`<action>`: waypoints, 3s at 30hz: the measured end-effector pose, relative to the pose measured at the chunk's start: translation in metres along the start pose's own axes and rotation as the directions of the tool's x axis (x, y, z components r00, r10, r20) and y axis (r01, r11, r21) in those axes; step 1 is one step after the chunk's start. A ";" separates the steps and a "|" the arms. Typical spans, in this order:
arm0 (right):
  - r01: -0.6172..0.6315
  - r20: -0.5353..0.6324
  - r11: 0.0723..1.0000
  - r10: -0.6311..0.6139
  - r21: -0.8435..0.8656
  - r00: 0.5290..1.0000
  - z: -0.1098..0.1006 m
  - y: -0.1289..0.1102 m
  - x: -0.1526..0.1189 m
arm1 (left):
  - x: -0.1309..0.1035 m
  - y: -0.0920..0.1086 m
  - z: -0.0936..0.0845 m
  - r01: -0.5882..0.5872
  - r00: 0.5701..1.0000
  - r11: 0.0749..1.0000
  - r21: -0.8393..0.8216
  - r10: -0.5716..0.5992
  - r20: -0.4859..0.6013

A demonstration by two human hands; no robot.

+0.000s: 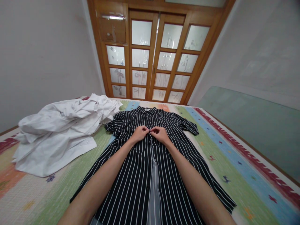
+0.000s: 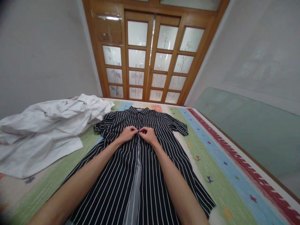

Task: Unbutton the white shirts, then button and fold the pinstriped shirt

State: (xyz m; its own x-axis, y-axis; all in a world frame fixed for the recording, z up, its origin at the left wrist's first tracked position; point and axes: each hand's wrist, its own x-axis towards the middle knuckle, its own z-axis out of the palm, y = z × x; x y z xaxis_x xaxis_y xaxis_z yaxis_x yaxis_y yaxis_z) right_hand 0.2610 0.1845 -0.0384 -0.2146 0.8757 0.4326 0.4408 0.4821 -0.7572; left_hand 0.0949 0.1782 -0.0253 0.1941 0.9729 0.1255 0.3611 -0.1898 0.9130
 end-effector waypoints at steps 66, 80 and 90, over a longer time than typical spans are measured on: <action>0.028 0.179 0.866 0.071 -0.499 0.981 -0.015 -0.048 -0.062 | -0.068 0.019 -0.006 -0.331 0.939 0.862 0.383 0.263 0.220; -0.046 0.021 0.999 0.046 -0.007 0.999 -0.007 -0.044 -0.071 | -0.066 0.023 -0.003 -0.255 0.958 0.902 0.349 0.187 0.215; -0.126 0.102 0.990 0.120 0.057 0.988 -0.006 -0.033 -0.067 | -0.063 0.014 0.003 0.102 0.968 0.982 -0.161 -0.061 0.243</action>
State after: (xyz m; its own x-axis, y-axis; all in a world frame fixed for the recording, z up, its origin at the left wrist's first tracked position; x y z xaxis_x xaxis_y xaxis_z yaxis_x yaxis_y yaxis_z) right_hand 0.2657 0.1093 -0.0394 -0.2477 0.9254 0.2867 0.4138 0.3686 -0.8324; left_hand 0.0908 0.1135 -0.0218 0.3876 0.9214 -0.0280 0.2271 -0.0660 0.9716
